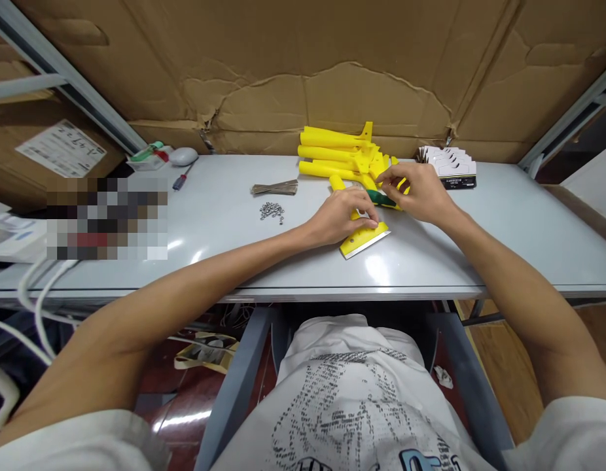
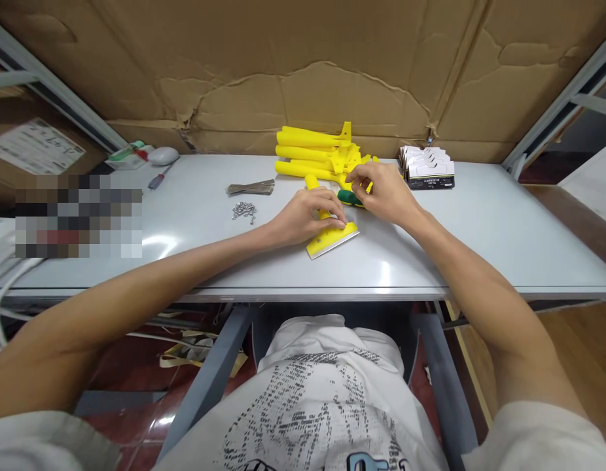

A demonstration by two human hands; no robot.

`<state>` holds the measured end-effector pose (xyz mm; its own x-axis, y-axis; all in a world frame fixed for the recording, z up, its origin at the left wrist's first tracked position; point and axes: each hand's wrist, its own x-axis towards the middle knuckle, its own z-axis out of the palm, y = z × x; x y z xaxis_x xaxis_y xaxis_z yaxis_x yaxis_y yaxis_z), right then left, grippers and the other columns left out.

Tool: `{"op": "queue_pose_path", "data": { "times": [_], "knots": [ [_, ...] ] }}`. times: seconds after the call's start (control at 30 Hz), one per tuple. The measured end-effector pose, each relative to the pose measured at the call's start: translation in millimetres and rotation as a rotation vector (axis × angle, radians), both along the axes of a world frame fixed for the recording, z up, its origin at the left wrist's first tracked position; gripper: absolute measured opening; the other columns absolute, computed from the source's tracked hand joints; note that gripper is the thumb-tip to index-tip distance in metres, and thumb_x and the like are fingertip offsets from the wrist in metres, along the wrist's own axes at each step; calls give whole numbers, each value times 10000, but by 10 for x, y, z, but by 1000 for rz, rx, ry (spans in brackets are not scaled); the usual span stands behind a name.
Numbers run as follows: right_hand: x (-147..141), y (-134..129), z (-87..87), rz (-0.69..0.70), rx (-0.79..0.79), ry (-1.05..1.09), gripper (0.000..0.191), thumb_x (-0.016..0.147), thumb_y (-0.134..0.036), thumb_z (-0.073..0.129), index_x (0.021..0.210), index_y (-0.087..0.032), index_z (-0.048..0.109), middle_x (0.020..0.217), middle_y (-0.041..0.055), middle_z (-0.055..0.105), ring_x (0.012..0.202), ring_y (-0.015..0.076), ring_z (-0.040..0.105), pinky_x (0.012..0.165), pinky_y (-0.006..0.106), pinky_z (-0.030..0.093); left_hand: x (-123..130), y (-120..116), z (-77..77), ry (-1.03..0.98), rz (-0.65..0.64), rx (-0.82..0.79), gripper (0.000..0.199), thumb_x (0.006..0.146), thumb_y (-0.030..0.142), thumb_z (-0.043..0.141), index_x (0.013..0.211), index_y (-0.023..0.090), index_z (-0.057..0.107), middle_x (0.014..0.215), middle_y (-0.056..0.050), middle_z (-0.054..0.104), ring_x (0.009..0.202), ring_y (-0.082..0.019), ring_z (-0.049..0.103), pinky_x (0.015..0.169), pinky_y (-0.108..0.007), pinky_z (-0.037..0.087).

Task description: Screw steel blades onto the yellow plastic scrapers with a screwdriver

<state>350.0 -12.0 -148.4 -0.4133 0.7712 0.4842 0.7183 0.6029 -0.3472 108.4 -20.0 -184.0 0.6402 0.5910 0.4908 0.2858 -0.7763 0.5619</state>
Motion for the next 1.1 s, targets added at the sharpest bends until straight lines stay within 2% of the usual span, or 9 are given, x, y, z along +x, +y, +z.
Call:
{"op": "queue_pose_path", "data": {
  "times": [0.4, 0.53, 0.67, 0.77, 0.9, 1.0, 1.1],
  "knots": [
    [-1, 18, -31, 28, 7, 8, 308, 935, -199, 627, 1107, -192, 883, 1067, 110, 883, 915, 268, 808, 907, 416, 629, -16, 10, 2, -2, -18, 7, 96, 980, 192, 860, 890, 224, 849, 983, -41, 859, 961, -218, 718, 967, -406, 544],
    [11, -68, 76, 93, -57, 49, 222, 939, -242, 668, 1016, -209, 874, 972, 86, 875, 847, 245, 775, 829, 392, 602, -94, 24, 73, 20, 4, 35, 129, 1015, 148, 760, 972, 227, 852, 1014, -45, 854, 978, -218, 733, 967, -393, 567],
    [27, -225, 265, 318, -273, 25, 203, 941, -416, 802, 976, -230, 874, 896, 46, 860, 765, 207, 717, 735, 359, 548, -245, 101, 123, 100, 16, 187, 292, 1017, 74, 625, 1058, 236, 864, 1107, -67, 858, 1062, -248, 735, 986, -416, 572],
    [20, -283, 322, 422, -425, -96, 210, 907, -457, 872, 941, -250, 881, 895, 17, 860, 756, 191, 702, 725, 348, 531, -337, 192, 108, 167, 8, 250, 279, 1045, 113, 619, 1100, 241, 861, 1174, -83, 861, 1124, -274, 724, 997, -441, 580],
    [0, -257, 252, 426, -477, -163, 144, 920, -398, 854, 944, -263, 899, 928, 7, 877, 784, 194, 737, 789, 351, 554, -423, 304, 73, 260, -49, 287, 281, 1094, 181, 610, 1184, 269, 862, 1323, -87, 861, 1342, -300, 708, 1115, -480, 572],
    [-19, -228, 182, 427, -464, -175, 125, 936, -366, 832, 949, -258, 893, 918, 9, 877, 793, 199, 762, 797, 343, 556, -498, 353, 67, 348, -95, 334, 430, 1074, 90, 531, 1285, 290, 848, 1427, -77, 841, 1539, -310, 634, 1201, -519, 539],
    [-33, -223, 154, 430, -442, -207, 130, 964, -349, 801, 955, -248, 880, 943, 22, 881, 842, 218, 792, 828, 351, 561, -561, 367, 66, 364, -128, 342, 509, 1035, 31, 533, 1348, 295, 836, 1470, -83, 824, 1588, -313, 612, 1257, -539, 524]
  ]
}}
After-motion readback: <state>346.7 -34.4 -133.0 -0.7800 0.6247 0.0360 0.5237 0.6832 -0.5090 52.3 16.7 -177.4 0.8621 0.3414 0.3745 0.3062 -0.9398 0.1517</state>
